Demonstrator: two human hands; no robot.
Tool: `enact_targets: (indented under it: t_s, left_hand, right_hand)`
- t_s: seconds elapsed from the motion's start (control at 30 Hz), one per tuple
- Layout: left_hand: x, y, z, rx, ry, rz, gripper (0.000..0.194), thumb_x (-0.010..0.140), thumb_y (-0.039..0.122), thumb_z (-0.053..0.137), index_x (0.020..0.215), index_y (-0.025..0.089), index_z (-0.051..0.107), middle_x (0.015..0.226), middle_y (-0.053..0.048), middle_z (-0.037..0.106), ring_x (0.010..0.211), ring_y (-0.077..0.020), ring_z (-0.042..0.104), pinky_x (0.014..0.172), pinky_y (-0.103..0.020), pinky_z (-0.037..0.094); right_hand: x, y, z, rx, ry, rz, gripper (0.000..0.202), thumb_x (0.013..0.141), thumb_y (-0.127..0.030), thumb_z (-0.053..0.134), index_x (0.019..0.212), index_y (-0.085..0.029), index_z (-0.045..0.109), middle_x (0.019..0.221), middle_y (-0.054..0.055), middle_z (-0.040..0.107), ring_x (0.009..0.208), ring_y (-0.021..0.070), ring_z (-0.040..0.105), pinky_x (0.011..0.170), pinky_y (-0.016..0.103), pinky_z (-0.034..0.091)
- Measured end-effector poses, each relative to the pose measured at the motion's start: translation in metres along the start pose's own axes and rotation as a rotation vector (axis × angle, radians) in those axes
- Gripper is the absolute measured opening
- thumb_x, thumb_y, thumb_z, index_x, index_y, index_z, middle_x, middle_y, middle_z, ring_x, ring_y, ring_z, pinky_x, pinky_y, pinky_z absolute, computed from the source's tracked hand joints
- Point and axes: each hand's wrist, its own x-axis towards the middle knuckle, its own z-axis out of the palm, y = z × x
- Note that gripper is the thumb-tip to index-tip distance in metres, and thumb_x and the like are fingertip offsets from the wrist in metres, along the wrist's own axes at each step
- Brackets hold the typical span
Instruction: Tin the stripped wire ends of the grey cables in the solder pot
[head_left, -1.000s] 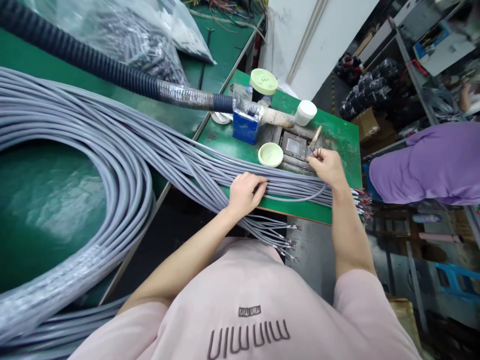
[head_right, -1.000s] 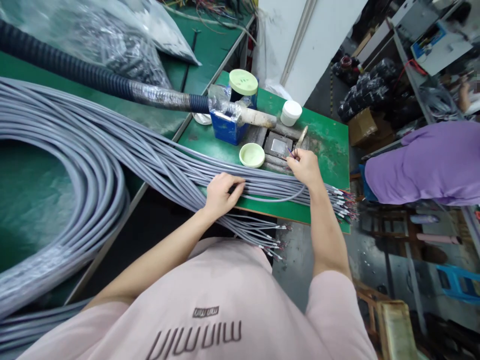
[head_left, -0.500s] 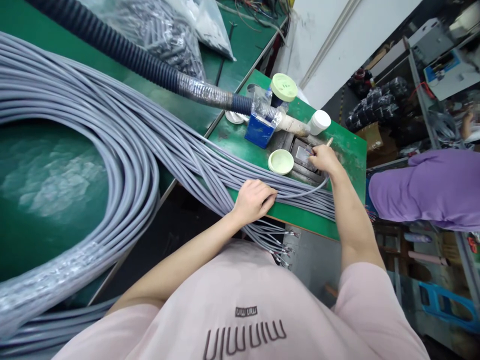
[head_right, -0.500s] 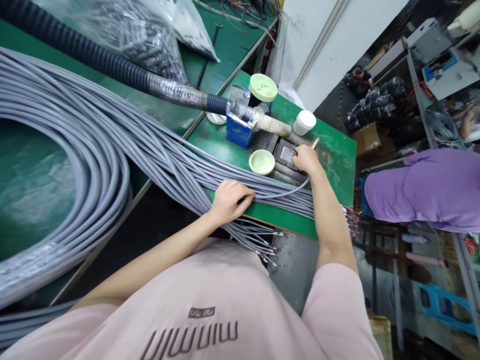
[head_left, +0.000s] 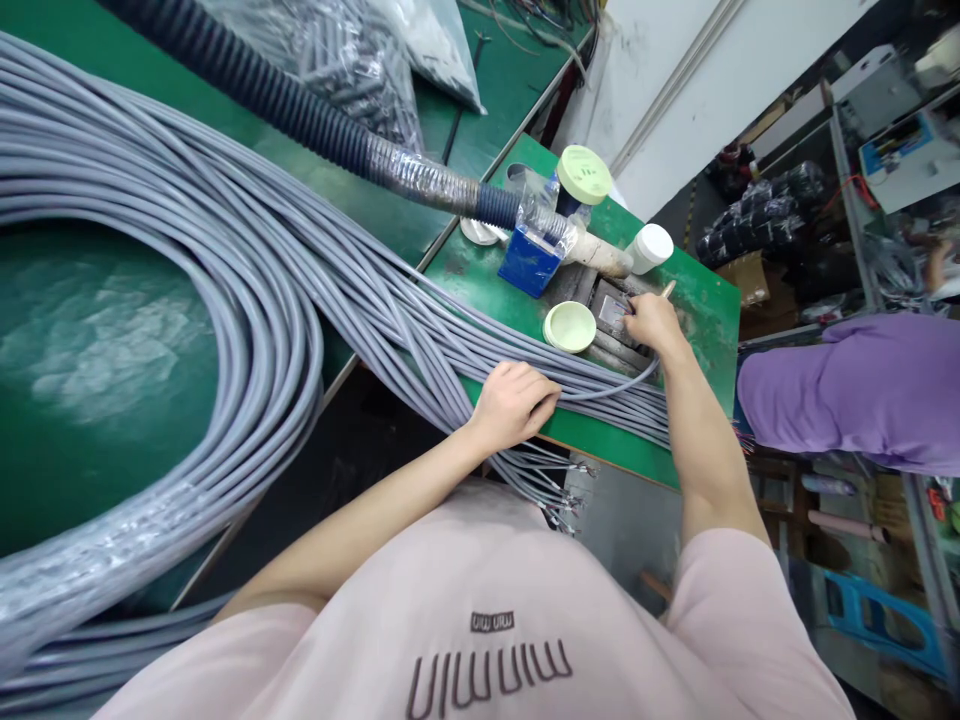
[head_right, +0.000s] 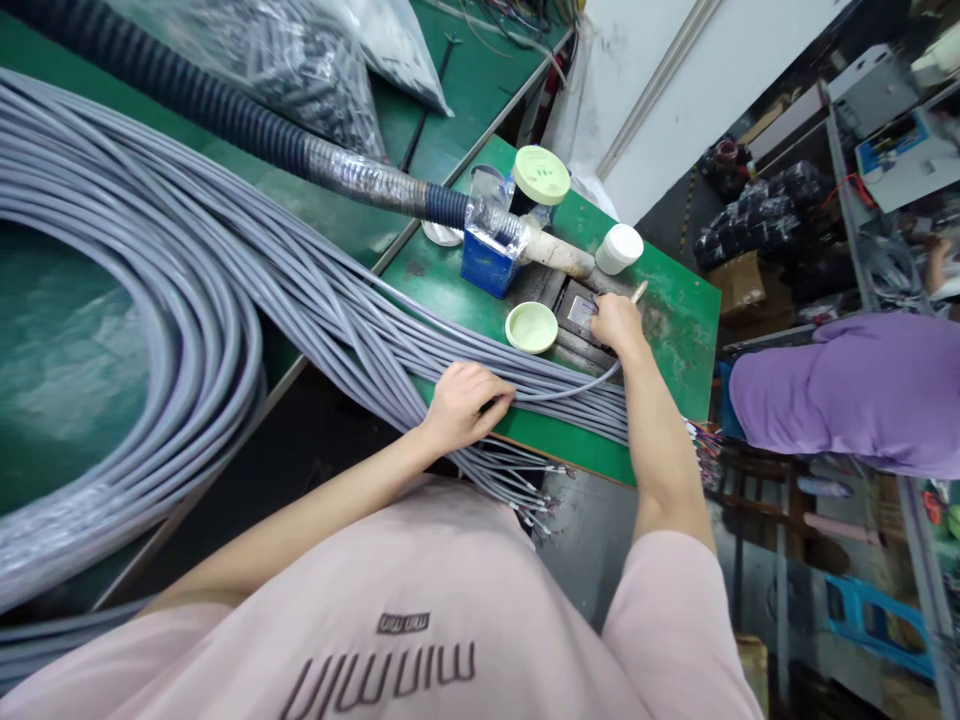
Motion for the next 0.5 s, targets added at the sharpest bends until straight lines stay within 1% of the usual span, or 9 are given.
enact_targets:
  t_s: [0.1, 0.17, 0.2, 0.27, 0.33, 0.4, 0.43, 0.47, 0.5]
  left_hand:
    - [0.000, 0.001, 0.000, 0.023, 0.012, 0.001, 0.013, 0.090, 0.021, 0.052, 0.092, 0.019, 0.065, 0.080, -0.003, 0.070, 0.077, -0.0168, 0.058, 0.073, -0.034, 0.033]
    - [-0.001, -0.001, 0.002, 0.024, 0.015, -0.002, 0.013, 0.089, 0.021, 0.053, 0.092, 0.019, 0.066, 0.080, -0.003, 0.070, 0.078, -0.0166, 0.059, 0.074, -0.034, 0.034]
    - [-0.002, -0.002, 0.003, 0.018, 0.014, -0.006, 0.013, 0.089, 0.021, 0.053, 0.091, 0.019, 0.066, 0.080, -0.003, 0.071, 0.078, -0.0167, 0.059, 0.074, -0.035, 0.034]
    - [-0.001, -0.002, 0.003, -0.016, 0.011, -0.032, 0.013, 0.088, 0.022, 0.055, 0.090, 0.019, 0.067, 0.080, -0.003, 0.071, 0.077, -0.0170, 0.059, 0.075, -0.035, 0.035]
    - [0.005, 0.005, -0.004, -0.120, 0.018, -0.100, 0.013, 0.087, 0.025, 0.057, 0.087, 0.020, 0.069, 0.080, -0.004, 0.072, 0.078, -0.0177, 0.060, 0.079, -0.036, 0.038]
    - [0.016, 0.023, -0.019, -0.355, -0.013, -0.180, 0.013, 0.086, 0.028, 0.059, 0.086, 0.020, 0.070, 0.082, -0.005, 0.073, 0.080, -0.0185, 0.062, 0.082, -0.036, 0.042]
    - [0.022, 0.036, -0.028, -0.563, -0.085, -0.171, 0.014, 0.086, 0.029, 0.060, 0.089, 0.020, 0.070, 0.085, -0.006, 0.073, 0.082, -0.0185, 0.064, 0.081, -0.034, 0.046]
    - [0.028, 0.052, -0.037, -0.777, -0.224, -0.141, 0.015, 0.086, 0.029, 0.060, 0.092, 0.020, 0.071, 0.089, -0.007, 0.073, 0.083, -0.0183, 0.065, 0.081, -0.033, 0.048]
    - [0.033, 0.069, -0.046, -0.971, -0.407, -0.056, 0.016, 0.086, 0.029, 0.061, 0.095, 0.021, 0.071, 0.091, -0.007, 0.074, 0.086, -0.0182, 0.066, 0.083, -0.031, 0.050]
  right_hand:
    - [-0.007, 0.005, -0.006, 0.081, 0.051, 0.014, 0.023, 0.077, -0.028, 0.061, 0.089, -0.012, 0.073, 0.091, 0.015, 0.073, 0.087, 0.0270, 0.066, 0.073, 0.031, 0.046]
    - [-0.019, 0.010, -0.012, 0.211, 0.103, 0.011, 0.019, 0.075, -0.030, 0.064, 0.079, -0.013, 0.072, 0.079, 0.011, 0.072, 0.079, 0.0235, 0.065, 0.067, 0.029, 0.045]
    - [-0.029, 0.012, -0.015, 0.320, 0.125, 0.010, 0.019, 0.074, -0.030, 0.065, 0.075, -0.013, 0.071, 0.072, 0.008, 0.070, 0.072, 0.0209, 0.064, 0.063, 0.028, 0.044]
    - [-0.054, 0.014, -0.021, 0.622, 0.132, 0.013, 0.021, 0.074, -0.032, 0.065, 0.073, -0.012, 0.070, 0.060, 0.004, 0.065, 0.056, 0.0147, 0.058, 0.053, 0.025, 0.041]
    - [-0.085, 0.011, -0.025, 0.958, 0.089, 0.024, 0.026, 0.073, -0.035, 0.067, 0.081, -0.010, 0.071, 0.055, 0.002, 0.063, 0.043, 0.0096, 0.049, 0.043, 0.022, 0.035]
    - [-0.117, 0.003, -0.026, 1.190, 0.050, 0.023, 0.034, 0.071, -0.035, 0.071, 0.093, -0.009, 0.071, 0.055, 0.001, 0.064, 0.037, 0.0068, 0.046, 0.038, 0.019, 0.032]
    - [-0.132, -0.002, -0.024, 1.275, 0.034, 0.016, 0.039, 0.071, -0.035, 0.073, 0.100, -0.010, 0.071, 0.055, 0.001, 0.064, 0.036, 0.0063, 0.046, 0.037, 0.018, 0.032]
    - [-0.146, -0.008, -0.021, 1.351, 0.014, 0.009, 0.044, 0.071, -0.036, 0.074, 0.107, -0.010, 0.069, 0.056, 0.000, 0.065, 0.035, 0.0061, 0.046, 0.036, 0.018, 0.032]
    - [-0.159, -0.014, -0.018, 1.421, -0.011, 0.002, 0.049, 0.072, -0.036, 0.074, 0.114, -0.012, 0.067, 0.056, 0.000, 0.066, 0.035, 0.0061, 0.047, 0.036, 0.017, 0.033]
